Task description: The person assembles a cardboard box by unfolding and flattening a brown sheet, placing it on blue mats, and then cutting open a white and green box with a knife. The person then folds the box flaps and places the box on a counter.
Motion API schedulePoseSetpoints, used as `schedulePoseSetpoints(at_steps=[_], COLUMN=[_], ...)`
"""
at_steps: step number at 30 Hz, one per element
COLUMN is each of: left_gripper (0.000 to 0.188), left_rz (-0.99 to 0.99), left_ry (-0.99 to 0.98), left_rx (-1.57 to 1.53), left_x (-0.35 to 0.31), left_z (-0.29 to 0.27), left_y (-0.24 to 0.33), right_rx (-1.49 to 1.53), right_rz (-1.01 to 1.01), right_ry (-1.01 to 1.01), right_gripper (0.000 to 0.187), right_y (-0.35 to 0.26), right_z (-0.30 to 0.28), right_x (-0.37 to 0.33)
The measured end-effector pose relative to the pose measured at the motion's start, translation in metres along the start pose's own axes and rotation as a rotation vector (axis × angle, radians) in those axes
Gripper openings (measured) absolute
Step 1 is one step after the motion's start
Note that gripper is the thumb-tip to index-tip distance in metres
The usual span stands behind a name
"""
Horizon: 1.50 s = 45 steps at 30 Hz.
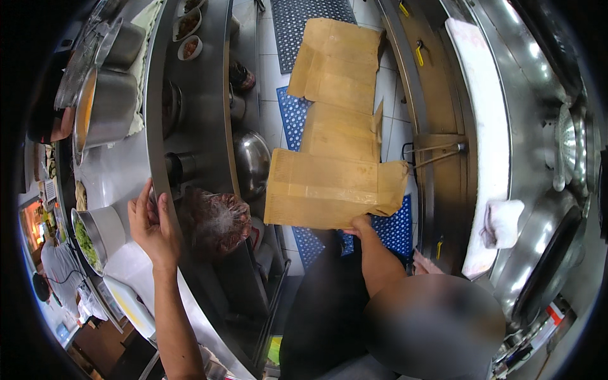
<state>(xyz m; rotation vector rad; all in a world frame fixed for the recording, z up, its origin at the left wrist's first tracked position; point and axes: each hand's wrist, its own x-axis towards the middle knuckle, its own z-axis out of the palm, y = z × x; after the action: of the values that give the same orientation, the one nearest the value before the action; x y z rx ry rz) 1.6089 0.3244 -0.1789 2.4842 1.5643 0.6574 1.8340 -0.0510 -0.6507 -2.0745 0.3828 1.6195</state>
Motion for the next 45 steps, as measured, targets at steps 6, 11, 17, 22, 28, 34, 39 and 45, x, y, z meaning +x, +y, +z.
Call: schedulePoseSetpoints(at_steps=[6,11,17,22,28,34,39,45], left_gripper=[0.034,0.033,0.038,0.040,0.041,0.042,0.042,0.042], left_rz=[0.013,-0.061,0.155,0.105,0.089,0.044,0.027,0.052], left_ry=[0.013,0.022,-0.029,-0.032,-0.030,-0.048,-0.030,-0.026], left_rx=[-0.064,-0.078,0.191,0.216,0.176,0.066,0.124,0.150], left_x=[-0.004,-0.008,-0.005,-0.007,-0.009,-0.009,-0.011,-0.009], left_z=[0.001,0.010,0.000,-0.002,-0.001,0.001,0.001,0.001], left_y=[-0.006,-0.024,-0.042,-0.054,-0.050,-0.047,-0.042,-0.048], right_rx=[-0.127,-0.153,-0.137,-0.100,0.061,0.503,0.635,0.631], right_rz=[0.010,0.049,0.028,-0.064,-0.221,-0.241,-0.454,-0.223], right_ry=[0.216,0.262,0.336,0.395,0.226,0.074,0.003,0.063], right_gripper=[0.038,0.036,0.035,0.034,0.033,0.041,0.040,0.036], right_y=[0.051,0.091,0.112,0.097,0.036,-0.021,-0.061,-0.033], right_z=[-0.020,-0.048,-0.054,-0.054,-0.055,-0.030,-0.024,-0.027], right_x=[0.016,0.058,0.138,0.173,0.198,0.160,0.141,0.170])
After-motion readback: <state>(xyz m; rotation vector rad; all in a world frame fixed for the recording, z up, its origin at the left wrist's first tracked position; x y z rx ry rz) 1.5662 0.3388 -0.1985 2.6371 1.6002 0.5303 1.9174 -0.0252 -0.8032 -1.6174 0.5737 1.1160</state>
